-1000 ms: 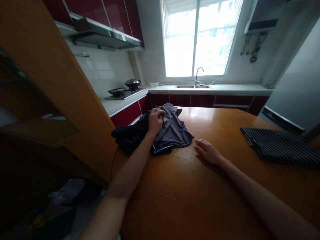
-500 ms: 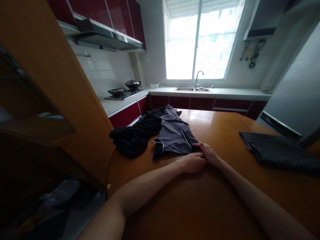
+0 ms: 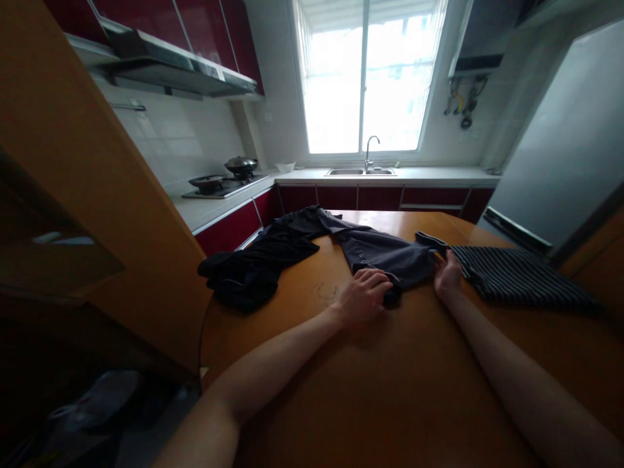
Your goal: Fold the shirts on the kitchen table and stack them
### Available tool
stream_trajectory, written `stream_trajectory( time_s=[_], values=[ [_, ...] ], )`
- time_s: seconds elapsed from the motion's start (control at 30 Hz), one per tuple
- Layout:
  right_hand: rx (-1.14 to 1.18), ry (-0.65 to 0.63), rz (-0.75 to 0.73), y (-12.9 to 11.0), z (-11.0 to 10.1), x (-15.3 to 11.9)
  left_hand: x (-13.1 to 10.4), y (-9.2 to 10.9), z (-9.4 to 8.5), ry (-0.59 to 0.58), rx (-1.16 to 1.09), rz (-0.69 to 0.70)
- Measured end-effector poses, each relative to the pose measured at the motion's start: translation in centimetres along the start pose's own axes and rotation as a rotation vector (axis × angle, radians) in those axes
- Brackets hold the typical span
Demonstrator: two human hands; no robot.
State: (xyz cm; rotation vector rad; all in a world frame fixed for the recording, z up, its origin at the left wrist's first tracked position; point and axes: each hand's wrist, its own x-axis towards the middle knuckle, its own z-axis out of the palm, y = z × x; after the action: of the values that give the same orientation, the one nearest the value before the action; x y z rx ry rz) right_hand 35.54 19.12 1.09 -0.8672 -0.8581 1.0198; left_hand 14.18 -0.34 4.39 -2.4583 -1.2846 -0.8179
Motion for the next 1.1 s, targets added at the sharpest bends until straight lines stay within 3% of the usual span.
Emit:
stream_trajectory(
  time_s=[0.1, 0.27, 0.33, 0.43, 0.5, 0.57, 0.7, 0.87, 1.1],
  values=[
    [-0.413, 0.123, -0.138, -0.1, -2.0, 1.6, -0.1, -0.8, 0.5, 0.019, 0.047, -0.206],
    [-0.729, 0.171, -0.327, -0.9, -2.2, 0.1, -0.6, -2.6, 1.5, -0.032, 0.051, -0.473],
    [-0.921, 0.003, -0.510, -1.7, -1.4, -1.5, -0.7, -3.1, 1.6, -0.037, 0.045, -0.528],
    [-1.072, -0.466, -0.778, -3.0, 0.2, -4.7, -0.9, -3.4, 1.6, -0.052, 0.043, -0.578],
    [-1.142, -0.694, -0.855, -3.5, 1.3, -7.0, -0.9, -3.4, 1.6, -0.063, 0.041, -0.594],
    [-1.276, -0.792, -0.822, -3.6, 2.1, -8.9, -0.8, -3.3, 1.5, -0.068, 0.043, -0.596],
    [-1.433, -0.790, -0.567, -3.2, 2.9, -10.0, -0.8, -3.3, 1.6, -0.061, 0.036, -0.564],
    [-0.942, -0.684, -0.262, -2.2, 2.5, -8.0, -0.8, -3.4, 2.1, -0.062, 0.011, -0.528],
    [-0.515, -0.578, -0.081, -1.4, 2.1, -6.3, -0.8, -3.5, 2.4, -0.087, -0.011, -0.436]
  ],
)
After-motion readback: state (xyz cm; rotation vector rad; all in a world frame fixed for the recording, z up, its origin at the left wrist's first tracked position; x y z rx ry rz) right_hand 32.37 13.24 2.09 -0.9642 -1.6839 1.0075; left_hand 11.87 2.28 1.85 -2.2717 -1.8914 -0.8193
